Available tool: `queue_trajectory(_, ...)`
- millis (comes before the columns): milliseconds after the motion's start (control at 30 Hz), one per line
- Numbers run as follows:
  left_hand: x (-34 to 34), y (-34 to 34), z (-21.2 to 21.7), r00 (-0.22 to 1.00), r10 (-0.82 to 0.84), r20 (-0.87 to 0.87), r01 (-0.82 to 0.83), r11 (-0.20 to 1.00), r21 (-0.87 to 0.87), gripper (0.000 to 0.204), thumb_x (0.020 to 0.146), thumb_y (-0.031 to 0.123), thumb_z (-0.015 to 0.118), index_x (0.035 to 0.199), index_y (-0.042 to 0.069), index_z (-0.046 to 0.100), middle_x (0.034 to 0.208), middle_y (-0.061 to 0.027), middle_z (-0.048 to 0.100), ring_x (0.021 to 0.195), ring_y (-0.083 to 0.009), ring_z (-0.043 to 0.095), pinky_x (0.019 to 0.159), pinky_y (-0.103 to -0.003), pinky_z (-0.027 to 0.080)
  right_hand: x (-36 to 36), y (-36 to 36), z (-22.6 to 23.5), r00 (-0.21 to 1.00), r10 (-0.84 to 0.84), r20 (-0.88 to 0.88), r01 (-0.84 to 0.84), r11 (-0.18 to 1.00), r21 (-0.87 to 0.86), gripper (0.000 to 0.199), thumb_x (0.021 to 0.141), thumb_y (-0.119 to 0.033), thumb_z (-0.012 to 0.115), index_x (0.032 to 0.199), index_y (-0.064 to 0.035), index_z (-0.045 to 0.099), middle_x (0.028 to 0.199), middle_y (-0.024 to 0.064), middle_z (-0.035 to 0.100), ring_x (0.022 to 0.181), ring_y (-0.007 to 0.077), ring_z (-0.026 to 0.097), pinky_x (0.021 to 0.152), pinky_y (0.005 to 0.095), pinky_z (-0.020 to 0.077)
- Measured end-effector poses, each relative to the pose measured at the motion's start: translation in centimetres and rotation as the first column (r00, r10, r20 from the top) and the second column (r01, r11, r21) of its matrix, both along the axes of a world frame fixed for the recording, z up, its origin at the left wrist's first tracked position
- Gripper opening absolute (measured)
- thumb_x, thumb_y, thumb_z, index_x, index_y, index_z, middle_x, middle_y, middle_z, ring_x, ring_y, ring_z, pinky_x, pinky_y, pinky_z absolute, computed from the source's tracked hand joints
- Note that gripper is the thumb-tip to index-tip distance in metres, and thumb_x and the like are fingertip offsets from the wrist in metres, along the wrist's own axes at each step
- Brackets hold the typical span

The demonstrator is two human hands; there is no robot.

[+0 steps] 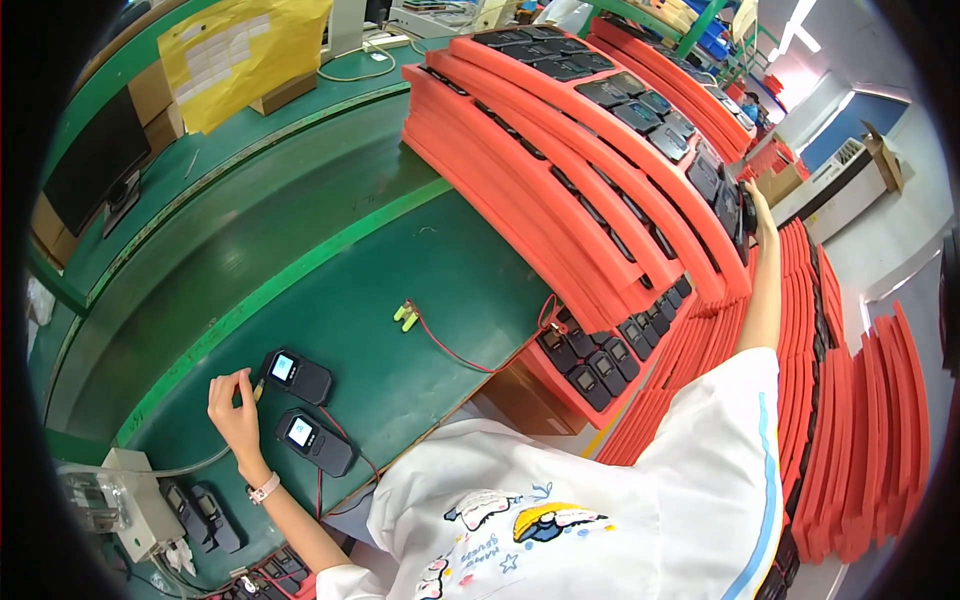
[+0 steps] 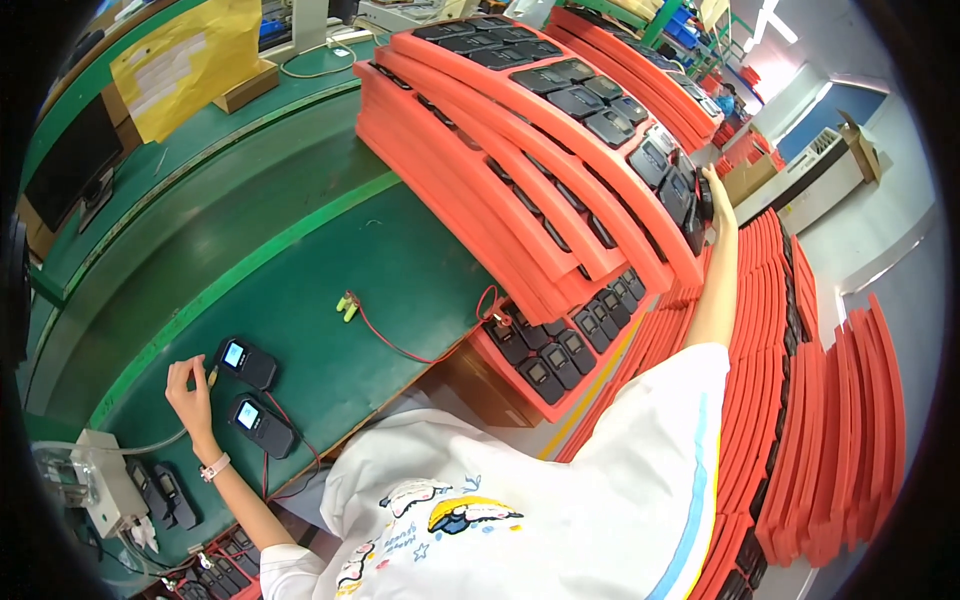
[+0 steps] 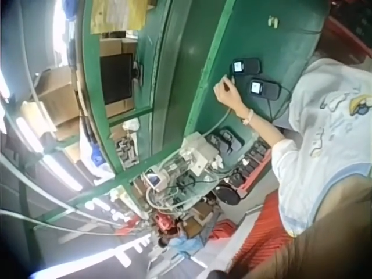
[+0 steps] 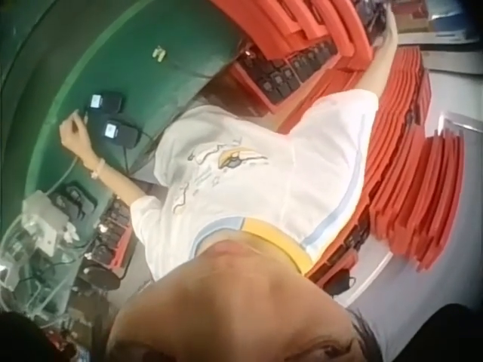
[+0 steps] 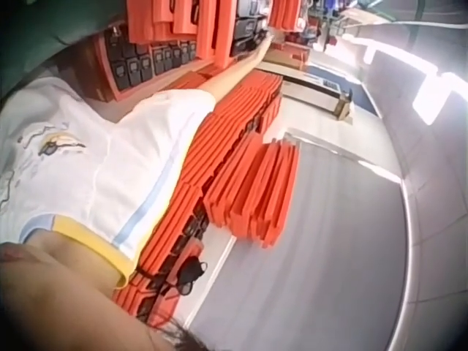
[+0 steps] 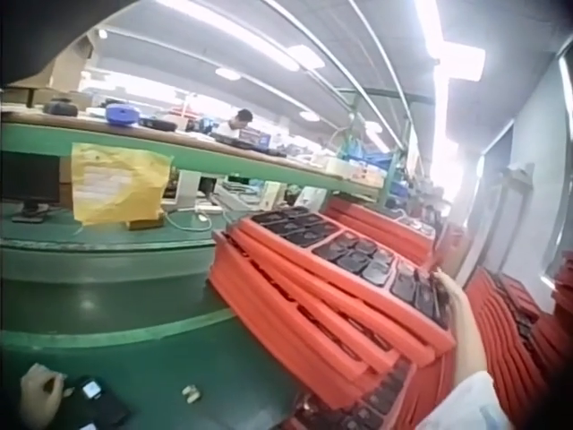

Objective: Assembling and testing handheld electronic devices at a production line station.

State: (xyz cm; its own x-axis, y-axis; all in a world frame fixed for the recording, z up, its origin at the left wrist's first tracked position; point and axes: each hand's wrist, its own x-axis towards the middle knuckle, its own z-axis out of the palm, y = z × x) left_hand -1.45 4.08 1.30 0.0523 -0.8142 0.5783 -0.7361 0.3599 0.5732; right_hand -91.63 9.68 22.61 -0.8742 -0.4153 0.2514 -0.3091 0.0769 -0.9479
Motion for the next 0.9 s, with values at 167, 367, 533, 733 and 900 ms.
queue_trajectory(167,-0.3,-2.0,-1.2,0.996,-0.066,-0.055,0.063,0.997,-0.048,0.007,0.087,0.004,0.064,0.085,0.0,0.069,0.075,-0.0109,0.062,0.07,-0.024,0.058,0.065,-0.033,0.046,-11.4,5.0,2.4,0.964,0.227,0.141,-0.255,0.94,0.225,0.045,0.091,-0.044,0.057,0.112,-0.0055,0.067,0.103,0.0094,0.069,0.084,0.024,0.064,0.082,0.0354,0.0508)
queue_trajectory(367,-0.7,-0.5,0.3,0.999,0.031,-0.017,-0.031,1.0,0.005,0.007,0.084,0.008,0.068,0.086,0.002,0.071,0.075,-0.0096,0.063,0.068,-0.0237,0.058,0.064,-0.032,0.046,0.4,-2.5,1.8,0.798,0.445,0.407,-0.577,0.759,0.302,0.044,0.093,-0.039,0.057,0.119,-0.0043,0.064,0.104,0.0093,0.069,0.093,0.0237,0.064,0.086,0.0338,0.0516)
queue_trajectory(533,-0.5,0.0,0.2,0.993,0.114,-0.001,-0.114,0.991,0.064,0.004,0.08,0.009,0.07,0.08,0.005,0.069,0.076,-0.0052,0.063,0.072,-0.0227,0.058,0.065,-0.034,0.047,-1.2,-2.8,1.9,0.862,0.388,0.326,-0.504,0.729,0.464,0.042,0.089,-0.042,0.062,0.112,-0.0066,0.066,0.097,0.0073,0.068,0.087,0.0228,0.063,0.077,0.0352,0.0517)
queue_trajectory(733,-0.3,0.7,0.4,0.986,0.105,0.131,-0.118,0.988,0.095,0.005,0.077,0.011,0.071,0.08,0.008,0.07,0.079,-0.0015,0.063,0.079,-0.0214,0.058,0.072,-0.035,0.047,-5.8,0.1,4.3,0.96,0.224,0.167,-0.279,0.758,0.59,0.04,0.085,-0.045,0.068,0.102,-0.0093,0.068,0.089,0.0049,0.067,0.079,0.0218,0.061,0.067,0.0368,0.0519)
queue_trajectory(900,-0.4,1.1,0.7,0.986,0.083,0.145,-0.109,0.978,0.179,0.005,0.076,0.012,0.072,0.08,0.009,0.071,0.079,-0.001,0.063,0.079,-0.0215,0.058,0.073,-0.035,0.047,-7.5,-0.6,3.4,0.957,0.284,0.058,-0.265,0.776,0.572,0.034,0.086,-0.045,0.067,0.093,-0.0118,0.066,0.078,0.0023,0.062,0.067,0.0189,0.056,0.057,0.0344,0.0483)
